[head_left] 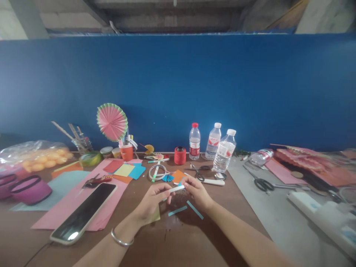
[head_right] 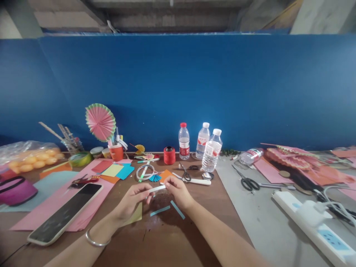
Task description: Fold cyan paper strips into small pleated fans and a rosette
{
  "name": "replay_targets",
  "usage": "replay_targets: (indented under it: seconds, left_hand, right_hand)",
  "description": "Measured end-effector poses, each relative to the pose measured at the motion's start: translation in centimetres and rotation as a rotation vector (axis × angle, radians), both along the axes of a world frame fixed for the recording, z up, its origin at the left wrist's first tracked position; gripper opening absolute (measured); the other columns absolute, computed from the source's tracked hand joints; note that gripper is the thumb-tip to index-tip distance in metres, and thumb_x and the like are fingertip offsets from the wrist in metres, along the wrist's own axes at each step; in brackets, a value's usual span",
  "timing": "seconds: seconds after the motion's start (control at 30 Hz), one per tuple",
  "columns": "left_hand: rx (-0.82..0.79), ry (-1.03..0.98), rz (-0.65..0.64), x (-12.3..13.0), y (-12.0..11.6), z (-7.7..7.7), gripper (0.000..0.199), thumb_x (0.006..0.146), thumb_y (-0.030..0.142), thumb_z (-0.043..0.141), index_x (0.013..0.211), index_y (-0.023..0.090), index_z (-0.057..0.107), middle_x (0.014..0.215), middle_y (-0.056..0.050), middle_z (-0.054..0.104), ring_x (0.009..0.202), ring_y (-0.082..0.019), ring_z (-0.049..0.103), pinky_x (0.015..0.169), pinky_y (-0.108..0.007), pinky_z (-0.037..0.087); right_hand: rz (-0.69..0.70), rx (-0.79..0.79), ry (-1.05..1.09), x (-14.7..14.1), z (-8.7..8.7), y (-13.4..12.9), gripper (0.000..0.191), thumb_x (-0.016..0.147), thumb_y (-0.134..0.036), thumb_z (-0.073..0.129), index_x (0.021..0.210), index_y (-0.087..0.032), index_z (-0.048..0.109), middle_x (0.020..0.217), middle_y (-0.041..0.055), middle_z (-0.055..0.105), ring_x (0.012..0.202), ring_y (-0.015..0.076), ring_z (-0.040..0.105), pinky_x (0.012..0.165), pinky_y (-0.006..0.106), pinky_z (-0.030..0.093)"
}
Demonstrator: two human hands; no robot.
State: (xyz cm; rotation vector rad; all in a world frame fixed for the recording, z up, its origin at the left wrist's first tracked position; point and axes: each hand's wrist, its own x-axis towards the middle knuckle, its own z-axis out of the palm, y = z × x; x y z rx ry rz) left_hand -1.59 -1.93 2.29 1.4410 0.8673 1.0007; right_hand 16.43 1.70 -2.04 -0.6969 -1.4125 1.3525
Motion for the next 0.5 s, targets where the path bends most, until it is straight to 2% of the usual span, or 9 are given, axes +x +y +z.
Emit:
replay_targets:
  seconds: [0.1,0.23,0.37,0.5]
  left_hand:
    - [-0.078,-0.155,-0.127,-0.01,-0.11,-0.02,0.017,0.074,0.023,0.053,0.078,0.010,0.063,0.053,0.000,0.052,0.054,-0.010,0.044,0.059,-0.023,0.034]
    - [-0.124,-0.249,-0.261,-0.13,-0.35,0.28,0.025,0.071,0.025,0.056,0.088,0.008,0.064,0.054,-0.002,0.054,0.060,-0.013,0.049,0.065,-0.026,0.036]
    - [-0.164,-0.305,-0.205,-0.14,-0.35,0.15,0.022,0.073,0.030,0.058,0.079,0.010,0.064,0.070,-0.006,0.059,0.068,-0.014,0.052,0.068,-0.027,0.037]
    - [-0.129,-0.370,-0.137,-0.01,-0.20,-0.26,0.023,0.073,0.033,0.059,0.071,0.010,0.063,0.072,-0.006,0.058,0.073,-0.016,0.052,0.070,-0.027,0.037]
  right_hand:
    - [0.112,-0.161,0.148,-0.18,-0.29,-0.05,0.016,0.074,-0.031,0.056,0.069,-0.016,0.052,0.050,-0.0065,0.035,0.042,0.0055,0.024,0.041,0.019,0.016]
    - [0.172,-0.271,0.297,-0.49,-0.36,-0.29,0.015,0.071,-0.028,0.058,0.066,-0.015,0.052,0.054,-0.0040,0.041,0.044,0.0058,0.030,0.042,0.018,0.018]
    - [0.230,-0.338,0.385,-0.66,-0.23,-0.50,0.013,0.070,-0.025,0.055,0.064,-0.015,0.050,0.058,-0.0029,0.044,0.045,0.0059,0.035,0.041,0.018,0.022]
    - [0.287,-0.417,0.437,-0.65,-0.07,-0.57,0.009,0.067,-0.023,0.051,0.064,-0.016,0.048,0.061,-0.0023,0.047,0.042,0.0060,0.037,0.039,0.018,0.024]
